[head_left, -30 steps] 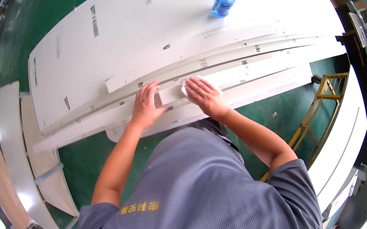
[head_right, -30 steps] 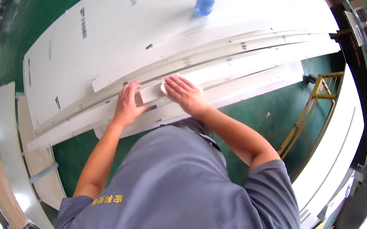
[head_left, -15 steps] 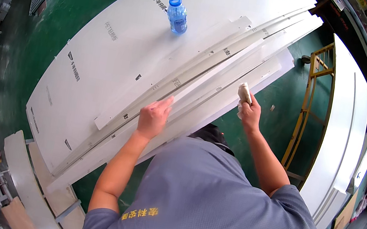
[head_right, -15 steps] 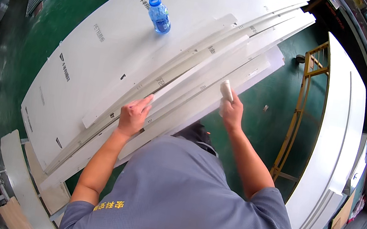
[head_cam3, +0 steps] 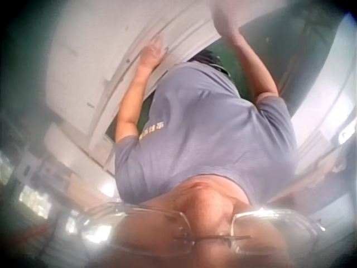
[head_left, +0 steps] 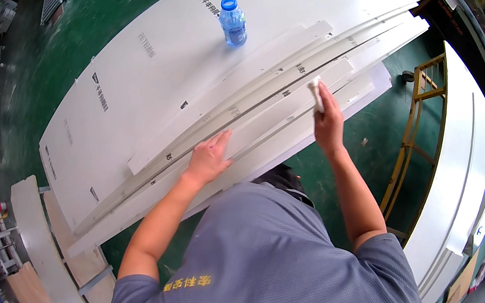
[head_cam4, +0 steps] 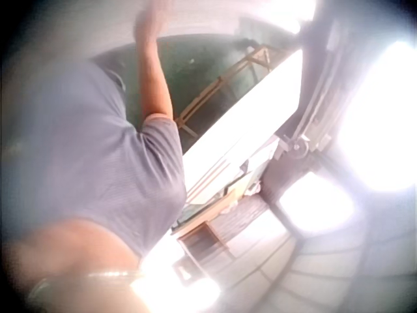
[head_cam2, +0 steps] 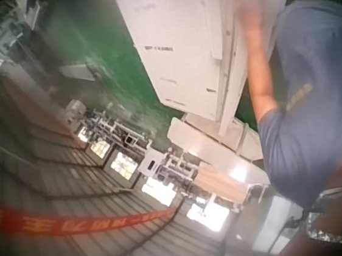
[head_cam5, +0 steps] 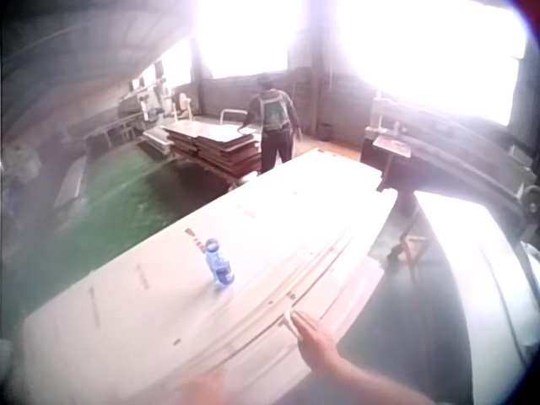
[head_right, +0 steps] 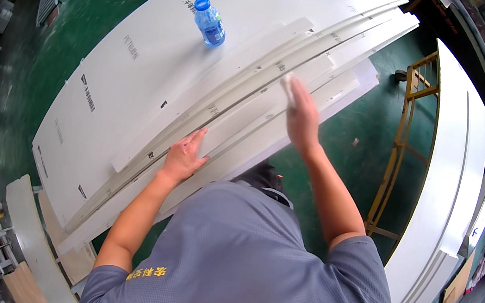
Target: The person wipes the surfaces of several white panels with a cloth. They handle the panels one at a time, wiping each side and edge before stacking them on a nearby table.
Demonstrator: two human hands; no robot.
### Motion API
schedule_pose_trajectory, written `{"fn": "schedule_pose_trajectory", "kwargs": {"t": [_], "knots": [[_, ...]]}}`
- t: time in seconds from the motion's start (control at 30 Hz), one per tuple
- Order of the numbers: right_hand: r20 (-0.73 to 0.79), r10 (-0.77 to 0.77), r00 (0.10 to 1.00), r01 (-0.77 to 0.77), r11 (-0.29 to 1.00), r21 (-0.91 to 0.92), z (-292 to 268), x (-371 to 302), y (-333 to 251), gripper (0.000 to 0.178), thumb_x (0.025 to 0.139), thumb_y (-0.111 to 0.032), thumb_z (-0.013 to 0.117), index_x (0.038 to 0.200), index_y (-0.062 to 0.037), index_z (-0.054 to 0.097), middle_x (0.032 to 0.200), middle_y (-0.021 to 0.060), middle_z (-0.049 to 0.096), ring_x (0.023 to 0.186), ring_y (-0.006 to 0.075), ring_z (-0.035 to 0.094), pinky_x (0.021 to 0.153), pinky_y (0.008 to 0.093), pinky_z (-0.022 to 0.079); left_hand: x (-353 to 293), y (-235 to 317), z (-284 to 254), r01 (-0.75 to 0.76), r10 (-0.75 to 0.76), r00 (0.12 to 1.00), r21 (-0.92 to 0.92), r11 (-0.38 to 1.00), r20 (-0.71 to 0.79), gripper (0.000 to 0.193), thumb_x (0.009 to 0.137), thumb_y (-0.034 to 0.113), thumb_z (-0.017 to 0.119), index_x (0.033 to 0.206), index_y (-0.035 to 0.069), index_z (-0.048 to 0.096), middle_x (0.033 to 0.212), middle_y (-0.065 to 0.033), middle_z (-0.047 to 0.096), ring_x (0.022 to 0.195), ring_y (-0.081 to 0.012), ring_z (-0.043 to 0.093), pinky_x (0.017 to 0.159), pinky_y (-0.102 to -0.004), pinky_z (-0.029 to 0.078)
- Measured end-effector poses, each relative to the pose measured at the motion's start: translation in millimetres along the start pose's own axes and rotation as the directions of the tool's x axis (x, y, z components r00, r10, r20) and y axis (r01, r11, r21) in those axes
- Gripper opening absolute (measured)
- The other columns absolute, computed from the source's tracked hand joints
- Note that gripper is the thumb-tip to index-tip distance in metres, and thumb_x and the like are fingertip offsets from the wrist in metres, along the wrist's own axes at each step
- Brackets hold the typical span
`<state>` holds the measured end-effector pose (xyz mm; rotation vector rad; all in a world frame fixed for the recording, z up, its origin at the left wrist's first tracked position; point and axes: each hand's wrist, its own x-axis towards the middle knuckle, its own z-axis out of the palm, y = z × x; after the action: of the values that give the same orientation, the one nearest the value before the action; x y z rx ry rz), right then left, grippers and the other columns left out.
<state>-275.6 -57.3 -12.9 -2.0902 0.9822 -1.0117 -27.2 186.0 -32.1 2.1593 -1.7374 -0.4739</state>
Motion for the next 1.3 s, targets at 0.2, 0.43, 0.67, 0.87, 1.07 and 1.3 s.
{"fn": "schedule_pose_trajectory", "kwargs": {"t": [0.2,0.43,0.67,0.87,1.07,1.3], "knots": [[0.628,-0.342,0.699,0.468,0.883,-0.041,104,-55,-76,0.083,0.091,-0.044,0.069,0.154,0.0031,0.043,0.166,0.0213,0.036,0.158,0.0338,0.029,0.131,0.0475,0.019,2,-4,7,0.086,-0.084,0.996,-0.052,0.995,0.033,0.067,0.081,0.029,0.084,0.138,0.007,0.058,0.121,-0.0159,0.073,0.106,-0.0378,0.071,0.09,-0.0469,0.057],[0.275,0.18,0.944,0.059,0.731,-0.68,-4,103,100,0.079,0.103,-0.048,0.055,0.162,-0.0024,0.032,0.17,0.0252,0.026,0.16,0.0383,0.02,0.131,0.0503,0.014,0,8,1,0.098,-0.101,0.993,-0.055,0.994,-0.057,0.06,0.08,0.03,0.085,0.13,0.007,0.062,0.117,-0.0155,0.075,0.103,-0.0353,0.073,0.086,-0.0454,0.059],[0.678,-0.18,0.712,0.418,0.885,-0.203,114,-41,-66,0.088,0.093,-0.056,0.065,0.153,0.0042,0.045,0.165,0.0203,0.039,0.158,0.0329,0.029,0.131,0.0472,0.018,-2,2,6,0.13,-0.129,0.991,0.024,0.991,-0.027,0.06,0.079,0.034,0.087,0.127,0.006,0.064,0.118,-0.0142,0.075,0.102,-0.034,0.074,0.085,-0.0434,0.059],[0.227,0.193,0.954,0.031,0.694,-0.719,7,129,124,0.091,0.1,-0.057,0.053,0.16,0.0068,0.031,0.169,0.0251,0.028,0.16,0.0351,0.021,0.131,0.0469,0.014,4,9,2,0.117,-0.117,0.991,0.001,0.993,-0.067,0.063,0.077,0.033,0.089,0.128,0.005,0.064,0.117,-0.0144,0.075,0.101,-0.0341,0.073,0.086,-0.0428,0.059],[0.39,0.173,0.904,0.127,0.764,-0.632,46,60,40,0.1,0.099,-0.069,0.048,0.161,0.0073,0.028,0.171,0.0242,0.024,0.162,0.0332,0.017,0.132,0.0452,0.013,2,6,5,0.124,-0.123,0.991,0.025,0.992,-0.055,0.061,0.078,0.031,0.088,0.128,0.005,0.065,0.115,-0.015,0.075,0.102,-0.0353,0.073,0.086,-0.043,0.058],[0.185,0.327,0.927,-0.053,0.603,-0.796,6,130,100,0.099,0.102,-0.069,0.041,0.162,0.008,0.026,0.173,0.0244,0.019,0.163,0.0335,0.013,0.132,0.0436,0.012,2,6,4,0.13,-0.129,0.991,0.028,0.991,-0.033,0.064,0.078,0.032,0.088,0.131,0.006,0.064,0.117,-0.0156,0.075,0.102,-0.0364,0.073,0.085,-0.0434,0.058]]}}
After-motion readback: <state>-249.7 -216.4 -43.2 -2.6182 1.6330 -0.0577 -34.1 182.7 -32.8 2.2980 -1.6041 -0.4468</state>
